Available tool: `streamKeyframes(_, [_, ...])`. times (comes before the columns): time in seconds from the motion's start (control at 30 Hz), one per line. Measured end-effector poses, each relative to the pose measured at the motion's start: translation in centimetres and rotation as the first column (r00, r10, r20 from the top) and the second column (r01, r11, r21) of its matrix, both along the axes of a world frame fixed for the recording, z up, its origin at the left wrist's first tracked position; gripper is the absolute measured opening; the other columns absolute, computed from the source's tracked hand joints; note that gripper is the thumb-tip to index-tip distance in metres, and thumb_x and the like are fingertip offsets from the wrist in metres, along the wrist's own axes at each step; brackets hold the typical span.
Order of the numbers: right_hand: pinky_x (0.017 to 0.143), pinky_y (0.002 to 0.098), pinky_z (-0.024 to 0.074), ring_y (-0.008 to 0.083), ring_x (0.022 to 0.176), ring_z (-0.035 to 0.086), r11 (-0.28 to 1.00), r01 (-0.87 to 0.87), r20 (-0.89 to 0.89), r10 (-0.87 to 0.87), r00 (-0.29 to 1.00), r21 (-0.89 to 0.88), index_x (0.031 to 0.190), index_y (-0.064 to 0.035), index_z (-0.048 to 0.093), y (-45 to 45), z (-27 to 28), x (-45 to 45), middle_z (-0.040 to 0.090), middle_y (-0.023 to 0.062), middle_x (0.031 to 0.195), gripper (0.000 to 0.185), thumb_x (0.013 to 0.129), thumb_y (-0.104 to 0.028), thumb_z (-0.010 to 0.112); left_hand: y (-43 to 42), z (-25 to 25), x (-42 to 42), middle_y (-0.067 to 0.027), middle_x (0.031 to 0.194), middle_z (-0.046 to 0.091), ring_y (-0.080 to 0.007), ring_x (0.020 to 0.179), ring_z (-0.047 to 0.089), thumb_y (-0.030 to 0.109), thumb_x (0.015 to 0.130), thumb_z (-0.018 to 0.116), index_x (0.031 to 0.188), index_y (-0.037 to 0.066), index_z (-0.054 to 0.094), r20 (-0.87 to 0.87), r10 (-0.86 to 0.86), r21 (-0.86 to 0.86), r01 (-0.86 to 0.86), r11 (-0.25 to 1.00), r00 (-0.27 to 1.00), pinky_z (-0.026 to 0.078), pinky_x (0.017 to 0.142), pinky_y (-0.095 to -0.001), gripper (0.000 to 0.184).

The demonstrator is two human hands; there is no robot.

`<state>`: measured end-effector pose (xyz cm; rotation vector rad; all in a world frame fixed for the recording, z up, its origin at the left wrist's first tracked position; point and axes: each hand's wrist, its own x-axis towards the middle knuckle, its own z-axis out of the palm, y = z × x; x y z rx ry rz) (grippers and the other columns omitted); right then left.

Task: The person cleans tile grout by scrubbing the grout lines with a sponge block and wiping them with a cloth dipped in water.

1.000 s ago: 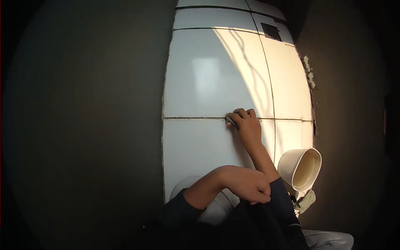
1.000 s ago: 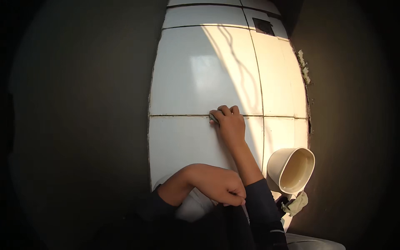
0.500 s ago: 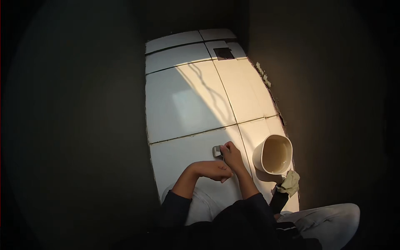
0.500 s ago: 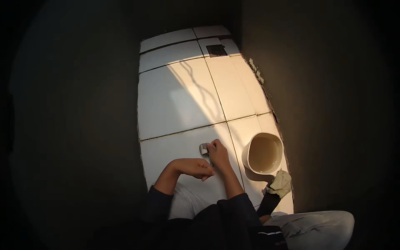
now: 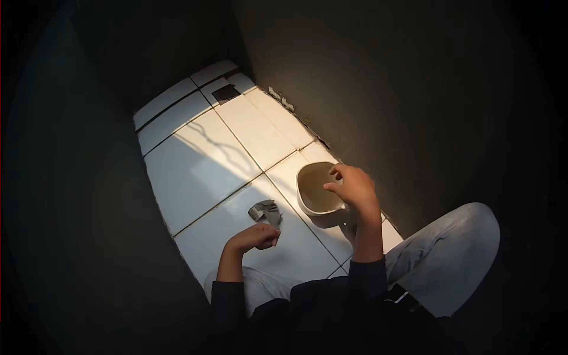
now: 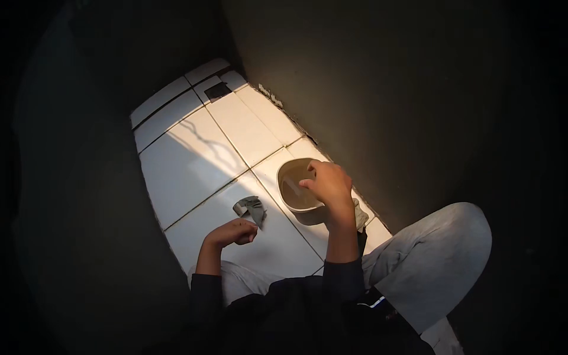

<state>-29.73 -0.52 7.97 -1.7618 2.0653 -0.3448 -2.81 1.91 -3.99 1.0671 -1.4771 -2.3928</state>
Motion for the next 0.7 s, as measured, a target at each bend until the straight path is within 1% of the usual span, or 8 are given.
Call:
streamKeyframes(0.13, [0.083,0.04,0.0476,0.027,0.099,0.061,0.956,0.088,-0.156,-0.045,0.987,0.281,0.111,-0.0126,0.063,1.0,-5.1,-6.9,0.065,0.0104,0.105,0.061,0.056,-0.029,0.083,1.1,1.4,-5.5,0.0042,0.067,0.045,-0.0035,0.049,0.031,0.017,0.089,0.049,0.102,0.006,0.061,-0.065,0.209,-0.22,-0.219,0.951,0.976,0.028,0.045,-0.0194,0.021])
streamKeyframes(0.2, [0.085,0.0388,0.0475,0.0267,0.1,0.061,0.925,0.088,-0.165,-0.027,0.986,0.37,0.112,-0.0122,0.064,1.8,-6.3,-8.4,0.064,0.0115,0.109,0.063,0.053,-0.026,0.084,1.4,0.9,-7.9,0.001,0.078,0.053,-0.0052,0.052,0.04,0.012,0.088,0.052,0.131,0.013,0.047,-0.168,0.346,-0.287,-0.381,0.879,0.923,0.038,0.051,-0.0212,0.044])
streamKeyframes(0.3, [0.084,0.0369,0.0483,0.0273,0.096,0.063,0.903,0.128,-0.142,-0.075,0.987,0.411,0.111,-0.0127,0.065,1.7,-6.8,-9.4,0.065,0.0131,0.105,0.059,0.054,-0.017,0.082,2.2,-1.0,-9.7,-0.0027,0.085,0.059,-0.0078,0.057,0.051,0.01,0.087,0.053,0.139,0.017,0.039,0.04,0.308,-0.596,-0.225,0.771,0.951,0.045,0.058,-0.0233,0.054])
streamKeyframes(0.33, [0.081,0.0359,0.0491,0.0277,0.093,0.064,0.924,0.174,-0.146,-0.13,0.981,0.341,0.108,-0.0117,0.065,1.7,-6.4,-9.8,0.066,0.0139,0.101,0.056,0.054,-0.014,0.079,2.4,-0.5,-9.9,-0.0091,0.094,0.062,-0.0197,0.072,0.06,0.012,0.086,0.05,0.135,0.015,0.042,0.145,0.293,-0.635,-0.138,0.76,0.945,0.047,0.066,-0.0327,0.05])
streamKeyframes(0.43, [0.075,0.0327,0.0502,0.0287,0.081,0.065,0.96,0.2,-0.129,-0.178,0.976,0.194,0.102,-0.0084,0.067,2.1,-2.1,-8.5,0.067,0.015,0.088,0.043,0.059,-0.006,0.069,2.3,-1.4,-10.0,-0.0112,0.101,0.063,-0.0275,0.078,0.063,0.013,0.086,0.05,0.131,0.014,0.043,0.183,0.341,-0.789,-0.07,0.611,0.922,0.049,0.07,-0.038,0.046])
streamKeyframes(0.5, [0.074,0.0321,0.0487,0.0271,0.081,0.065,0.998,0.062,0.059,-0.062,0.996,0.01,0.1,-0.0062,0.066,1.6,0.1,-7.5,0.067,0.0139,0.088,0.033,0.067,-0.006,0.06,2.1,-1.3,-10.1,-0.0113,0.102,0.063,-0.0291,0.081,0.063,0.013,0.086,0.05,0.127,0.013,0.046,0.178,0.359,-0.807,-0.072,0.586,0.916,0.049,0.072,-0.0398,0.041])
streamKeyframes(0.63, [0.079,0.0308,0.0453,0.0231,0.091,0.061,0.965,0.127,0.411,-0.021,0.911,-0.231,0.099,-0.0051,0.065,0.7,0.3,-4.4,0.064,0.0128,0.1,0.031,0.073,-0.002,0.049,2.0,-1.1,-10.6,-0.0102,0.094,0.066,-0.0291,0.079,0.064,0.016,0.087,0.051,0.114,0.011,0.051,0.175,0.42,-0.877,-0.052,0.478,0.891,0.05,0.069,-0.0412,0.027])
streamKeyframes(0.7, [0.082,0.0298,0.0416,0.0195,0.097,0.054,0.901,0.111,0.655,0.216,0.724,-0.419,0.099,-0.0059,0.066,-0.1,-1.4,-2.9,0.057,0.0106,0.104,0.036,0.073,0.003,0.043,2.0,-0.9,-10.7,-0.0088,0.09,0.067,-0.0265,0.075,0.064,0.018,0.087,0.054,0.111,0.011,0.055,0.166,0.45,-0.899,-0.053,0.435,0.877,0.05,0.065,-0.0387,0.025])
